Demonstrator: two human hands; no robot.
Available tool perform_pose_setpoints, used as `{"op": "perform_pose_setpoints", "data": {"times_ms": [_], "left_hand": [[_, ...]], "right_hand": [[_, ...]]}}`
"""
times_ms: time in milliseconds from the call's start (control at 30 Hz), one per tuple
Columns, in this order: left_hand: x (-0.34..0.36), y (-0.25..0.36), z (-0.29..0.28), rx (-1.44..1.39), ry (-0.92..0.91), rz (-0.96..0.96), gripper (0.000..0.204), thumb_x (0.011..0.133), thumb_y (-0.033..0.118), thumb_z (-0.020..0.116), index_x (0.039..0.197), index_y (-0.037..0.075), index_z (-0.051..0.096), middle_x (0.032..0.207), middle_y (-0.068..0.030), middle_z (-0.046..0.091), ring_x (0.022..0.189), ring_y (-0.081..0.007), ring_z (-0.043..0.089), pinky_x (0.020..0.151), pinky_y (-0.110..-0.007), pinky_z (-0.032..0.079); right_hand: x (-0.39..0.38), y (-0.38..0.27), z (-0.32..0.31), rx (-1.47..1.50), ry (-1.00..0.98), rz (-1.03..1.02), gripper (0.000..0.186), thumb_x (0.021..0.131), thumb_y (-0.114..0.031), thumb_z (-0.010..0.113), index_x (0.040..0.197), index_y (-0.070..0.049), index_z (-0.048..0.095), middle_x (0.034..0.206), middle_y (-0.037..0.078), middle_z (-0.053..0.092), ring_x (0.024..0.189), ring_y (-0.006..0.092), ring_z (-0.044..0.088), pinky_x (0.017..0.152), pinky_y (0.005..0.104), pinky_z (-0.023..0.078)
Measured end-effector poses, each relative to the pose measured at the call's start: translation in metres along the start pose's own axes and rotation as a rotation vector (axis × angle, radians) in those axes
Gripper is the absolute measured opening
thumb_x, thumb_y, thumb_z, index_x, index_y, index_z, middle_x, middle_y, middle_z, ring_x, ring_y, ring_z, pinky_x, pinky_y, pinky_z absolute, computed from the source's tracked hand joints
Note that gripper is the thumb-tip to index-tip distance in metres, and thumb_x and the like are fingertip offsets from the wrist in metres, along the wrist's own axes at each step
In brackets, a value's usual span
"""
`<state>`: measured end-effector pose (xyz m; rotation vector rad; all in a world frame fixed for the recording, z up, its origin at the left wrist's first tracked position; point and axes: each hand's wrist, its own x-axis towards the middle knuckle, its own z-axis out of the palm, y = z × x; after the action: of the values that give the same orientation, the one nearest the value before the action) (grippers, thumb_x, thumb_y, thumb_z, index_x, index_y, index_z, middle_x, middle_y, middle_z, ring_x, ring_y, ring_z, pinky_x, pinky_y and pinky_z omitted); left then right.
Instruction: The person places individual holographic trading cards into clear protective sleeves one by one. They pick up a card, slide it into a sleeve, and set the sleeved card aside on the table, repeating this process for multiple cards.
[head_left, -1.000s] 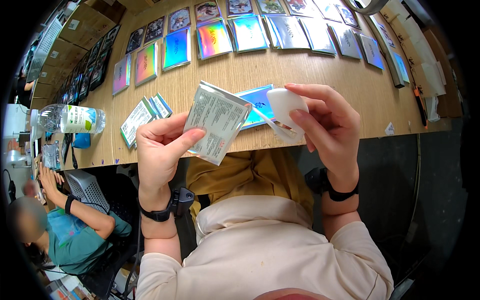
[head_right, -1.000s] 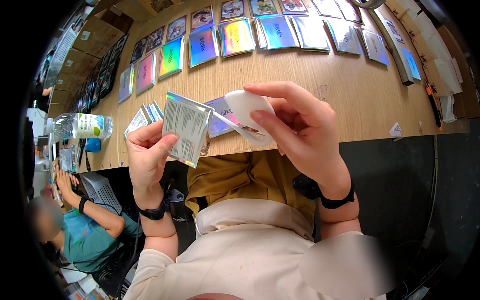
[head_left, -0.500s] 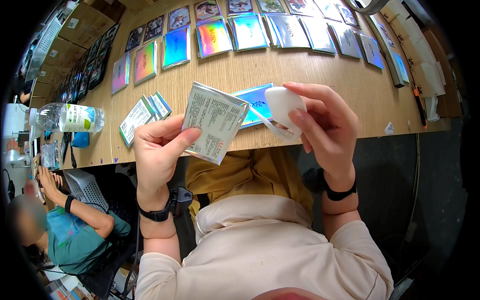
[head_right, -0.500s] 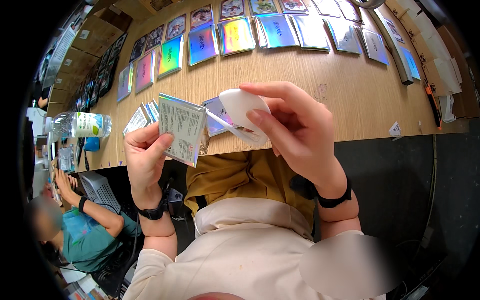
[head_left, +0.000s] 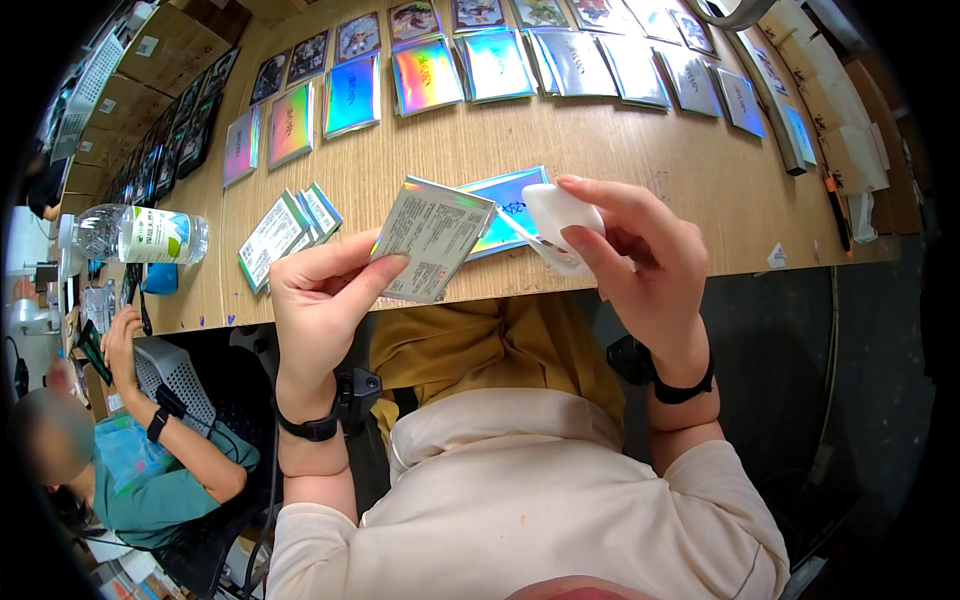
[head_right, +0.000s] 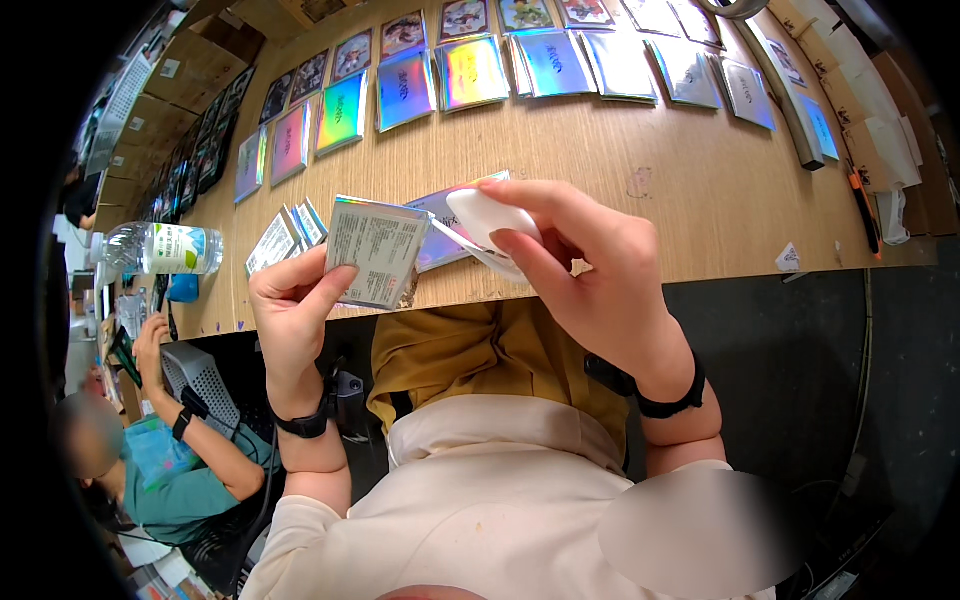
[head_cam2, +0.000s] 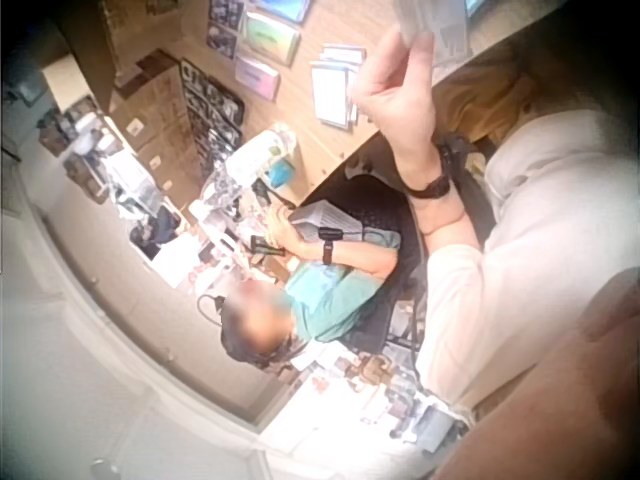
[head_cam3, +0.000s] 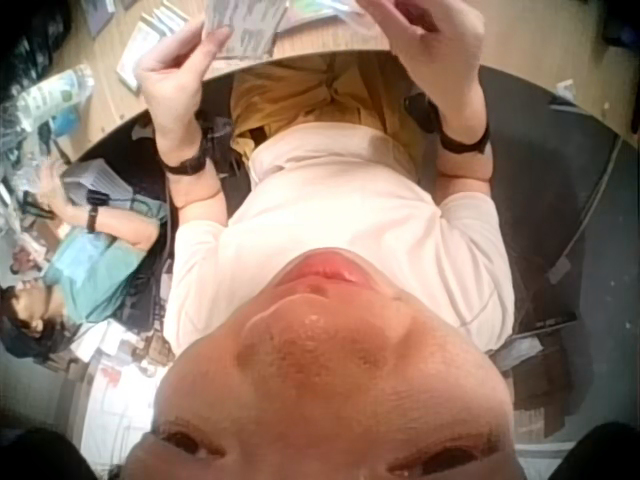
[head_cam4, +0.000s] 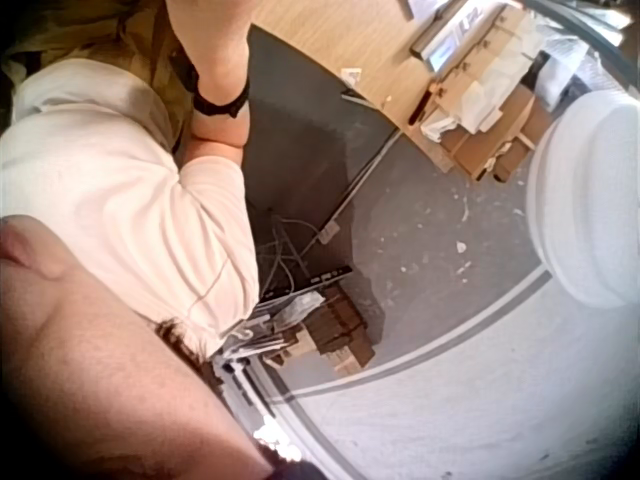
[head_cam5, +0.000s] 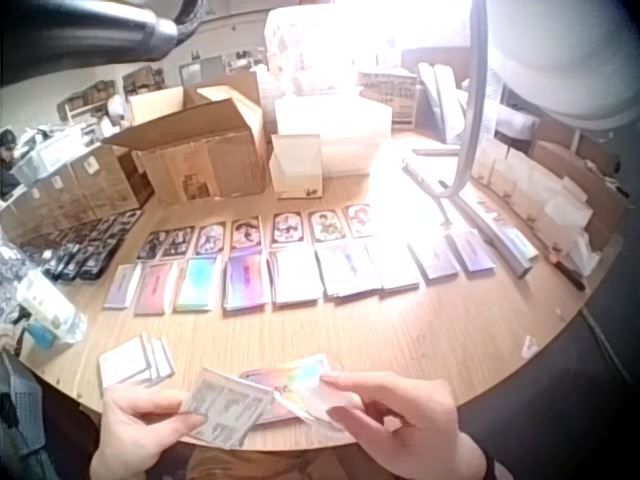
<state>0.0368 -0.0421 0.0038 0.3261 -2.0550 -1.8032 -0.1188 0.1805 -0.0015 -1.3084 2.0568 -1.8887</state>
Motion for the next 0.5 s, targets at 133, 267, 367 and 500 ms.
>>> {"op": "perform_pose_setpoints", "data": {"times_ms": [133,267,367,500], "left_hand": [[0.000,-0.001,-0.002,-0.064,-0.048,0.005,0.022,0.085,-0.007,0.066,0.107,-0.008,0.069,0.096,-0.0132,0.072,0.085,-0.0127,0.068,0.076,-0.024,0.055],[0.005,-0.001,-0.005,-0.393,-0.142,-0.243,0.027,0.086,-0.006,0.065,0.113,-0.009,0.066,0.101,-0.0150,0.071,0.087,-0.0152,0.069,0.077,-0.026,0.056],[0.004,-0.005,-0.007,-0.446,-0.152,-0.254,0.030,0.087,-0.005,0.065,0.117,-0.009,0.064,0.104,-0.0160,0.071,0.090,-0.0165,0.069,0.080,-0.029,0.057],[0.005,-0.005,-0.005,-0.291,-0.120,-0.163,0.030,0.087,-0.003,0.065,0.117,-0.008,0.063,0.104,-0.0153,0.071,0.092,-0.0157,0.068,0.082,-0.030,0.057]], "right_hand": [[0.001,-0.001,-0.007,0.479,-0.080,0.416,0.026,0.093,-0.003,0.062,0.119,-0.003,0.063,0.083,0.006,0.069,0.049,-0.0004,0.045,0.041,0.0152,0.031],[-0.004,0.005,0.004,0.744,-0.121,0.472,0.025,0.094,-0.006,0.062,0.119,-0.002,0.062,0.081,0.007,0.070,0.048,-0.0011,0.043,0.040,0.0158,0.029],[-0.004,0.005,0.003,0.563,-0.101,0.325,0.026,0.093,-0.002,0.060,0.120,-0.002,0.062,0.087,0.009,0.071,0.050,-0.0012,0.045,0.041,0.0147,0.031],[-0.005,-0.001,0.004,0.377,-0.041,0.198,0.029,0.092,0.001,0.060,0.121,-0.002,0.062,0.086,0.008,0.070,0.052,-0.0015,0.048,0.043,0.0138,0.033]]}}
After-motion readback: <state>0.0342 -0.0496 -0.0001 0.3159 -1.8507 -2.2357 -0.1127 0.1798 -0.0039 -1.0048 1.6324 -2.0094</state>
